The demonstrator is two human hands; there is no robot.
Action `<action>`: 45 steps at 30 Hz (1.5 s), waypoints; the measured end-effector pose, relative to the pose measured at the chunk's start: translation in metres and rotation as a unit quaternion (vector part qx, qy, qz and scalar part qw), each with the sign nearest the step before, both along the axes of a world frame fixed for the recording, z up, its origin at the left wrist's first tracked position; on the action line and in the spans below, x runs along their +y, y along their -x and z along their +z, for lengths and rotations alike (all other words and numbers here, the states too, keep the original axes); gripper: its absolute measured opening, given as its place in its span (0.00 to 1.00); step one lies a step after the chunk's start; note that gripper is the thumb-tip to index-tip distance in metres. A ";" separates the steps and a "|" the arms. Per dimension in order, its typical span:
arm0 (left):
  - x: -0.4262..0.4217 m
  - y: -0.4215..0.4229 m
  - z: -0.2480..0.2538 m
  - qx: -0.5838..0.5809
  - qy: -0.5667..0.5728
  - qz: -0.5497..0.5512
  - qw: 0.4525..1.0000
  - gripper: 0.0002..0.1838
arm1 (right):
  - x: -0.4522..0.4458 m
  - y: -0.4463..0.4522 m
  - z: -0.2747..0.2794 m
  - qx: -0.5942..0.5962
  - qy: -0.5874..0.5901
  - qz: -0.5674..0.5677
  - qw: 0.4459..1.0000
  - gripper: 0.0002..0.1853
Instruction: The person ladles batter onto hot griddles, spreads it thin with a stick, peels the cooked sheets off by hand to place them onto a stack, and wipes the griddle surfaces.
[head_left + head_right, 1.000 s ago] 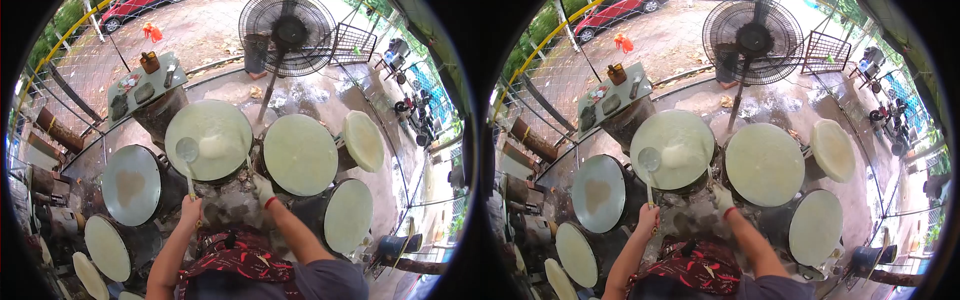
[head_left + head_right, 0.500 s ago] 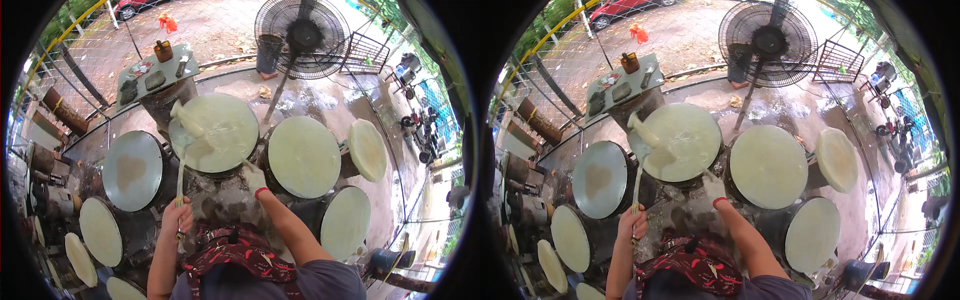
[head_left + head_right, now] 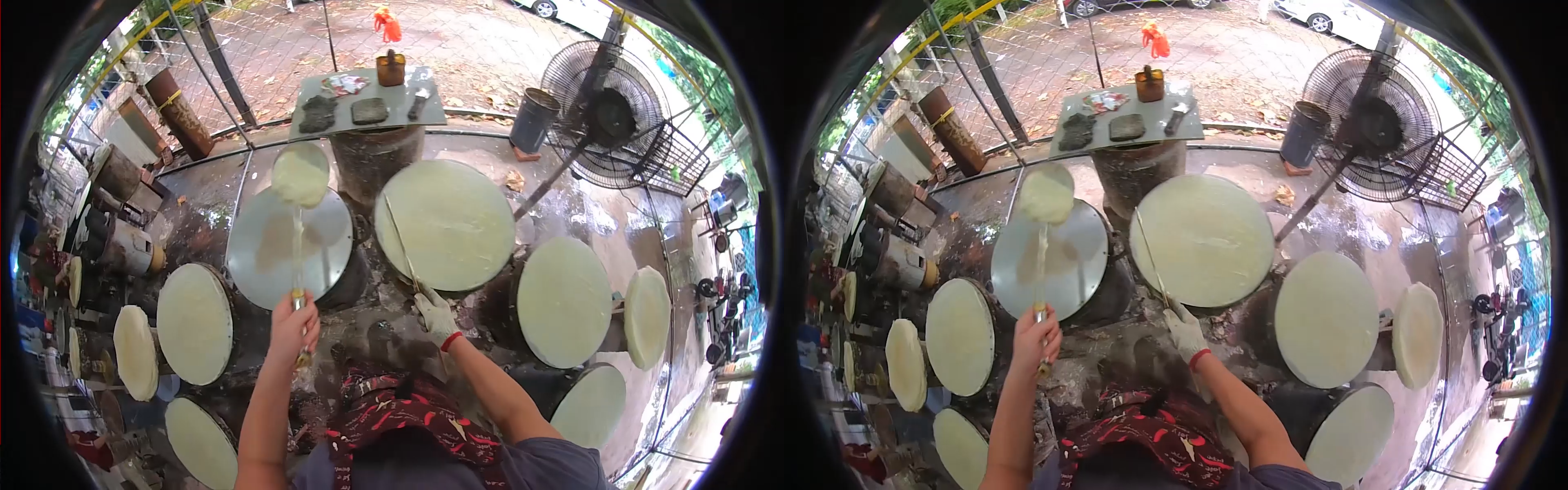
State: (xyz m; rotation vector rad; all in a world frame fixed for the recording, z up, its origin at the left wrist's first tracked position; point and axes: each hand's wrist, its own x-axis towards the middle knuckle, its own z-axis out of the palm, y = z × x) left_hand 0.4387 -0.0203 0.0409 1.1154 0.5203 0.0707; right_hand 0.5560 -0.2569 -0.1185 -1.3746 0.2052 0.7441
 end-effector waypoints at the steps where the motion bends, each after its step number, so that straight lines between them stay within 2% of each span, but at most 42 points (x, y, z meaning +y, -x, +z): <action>1: 0.015 -0.012 -0.018 0.023 -0.050 0.002 0.998 0.09 | 0.019 -0.001 -0.005 -0.015 -0.003 -0.005 1.000 0.22; 5: 0.084 -0.050 -0.109 0.072 -0.203 -0.071 0.974 0.10 | 0.099 0.010 -0.001 -0.109 -0.006 -0.065 0.992 0.22; 7: 0.115 -0.063 -0.170 0.093 -0.345 -0.076 0.931 0.11 | 0.140 0.022 -0.037 -0.119 0.033 -0.072 0.990 0.21; 8: 0.129 -0.065 -0.185 0.104 -0.414 -0.078 0.901 0.12 | 0.156 0.028 -0.063 -0.124 0.053 -0.075 0.988 0.21; 9: 0.133 -0.066 -0.166 0.117 -0.470 -0.081 0.871 0.15 | 0.170 0.034 -0.091 -0.306 0.183 -0.061 0.932 0.21; 12: 0.173 -0.070 -0.172 0.156 -0.548 -0.127 0.812 0.15 | 0.180 0.035 -0.026 -0.238 0.409 0.067 0.878 0.22; 16: 0.220 -0.073 -0.174 0.152 -0.592 -0.141 0.779 0.15 | 0.236 0.023 -0.021 -0.203 0.361 0.007 0.910 0.22; 17: 0.230 -0.072 -0.170 0.146 -0.608 -0.140 0.768 0.15 | 0.251 0.015 -0.013 -0.200 0.319 -0.003 0.926 0.21; 20: 0.259 -0.066 -0.172 0.117 -0.641 -0.132 0.747 0.14 | 0.260 0.002 -0.046 -0.142 0.145 -0.081 0.976 0.22; 21: 0.266 -0.064 -0.174 0.105 -0.648 -0.128 0.743 0.14 | 0.257 0.009 -0.018 -0.083 0.156 -0.107 0.978 0.21; 24: 0.279 -0.055 -0.163 0.126 -0.657 -0.115 0.735 0.14 | 0.263 0.033 -0.063 -0.233 0.238 -0.141 0.932 0.22; 25: 0.282 -0.054 -0.166 0.119 -0.662 -0.108 0.732 0.14 | 0.279 0.036 -0.035 -0.212 0.326 -0.051 0.920 0.23; 26: 0.285 -0.052 -0.171 0.113 -0.668 -0.101 0.728 0.14 | 0.296 0.028 -0.035 -0.223 0.296 -0.030 0.928 0.24; 28: 0.288 -0.049 -0.172 0.125 -0.673 -0.091 0.723 0.16 | 0.316 0.002 0.002 0.021 0.148 -0.006 0.989 0.23; 30: 0.294 -0.041 -0.165 0.160 -0.670 -0.084 0.720 0.20 | 0.308 -0.005 0.015 -0.064 0.168 -0.030 0.983 0.23; 31: 0.298 -0.034 -0.160 0.168 -0.679 -0.086 0.710 0.23 | 0.299 -0.002 0.013 -0.176 0.217 -0.046 0.959 0.22; 34: 0.309 -0.020 -0.150 0.198 -0.691 -0.087 0.690 0.28 | 0.288 0.007 -0.110 -0.200 0.245 -0.134 0.939 0.22; 35: 0.312 -0.016 -0.149 0.210 -0.690 -0.092 0.687 0.29 | 0.304 0.016 -0.077 -0.291 0.346 -0.057 0.890 0.21; 36: 0.314 -0.012 -0.149 0.223 -0.688 -0.098 0.684 0.30 | 0.322 0.014 -0.045 -0.272 0.362 0.013 0.891 0.20; 38: 0.318 -0.002 -0.157 0.203 -0.708 -0.074 0.673 0.29 | 0.342 0.003 0.043 -0.067 0.200 0.048 0.976 0.20; 40: 0.328 0.010 -0.159 0.195 -0.715 -0.054 0.669 0.28 | 0.337 -0.008 0.034 -0.003 0.098 -0.015 0.995 0.18; 41: 0.334 0.018 -0.159 0.197 -0.712 -0.046 0.673 0.28 | 0.324 -0.012 0.001 -0.077 0.126 -0.008 0.989 0.19; 43: 0.343 0.026 -0.157 0.190 -0.714 -0.030 0.674 0.28 | 0.315 -0.007 -0.063 -0.209 0.259 -0.012 0.943 0.19; 44: 0.345 0.034 -0.157 0.181 -0.721 -0.030 0.669 0.28 | 0.313 0.000 -0.078 -0.269 0.321 -0.015 0.908 0.20; 45: 0.347 0.039 -0.156 0.170 -0.729 -0.030 0.663 0.28 | 0.327 0.002 -0.070 -0.318 0.398 0.057 0.858 0.20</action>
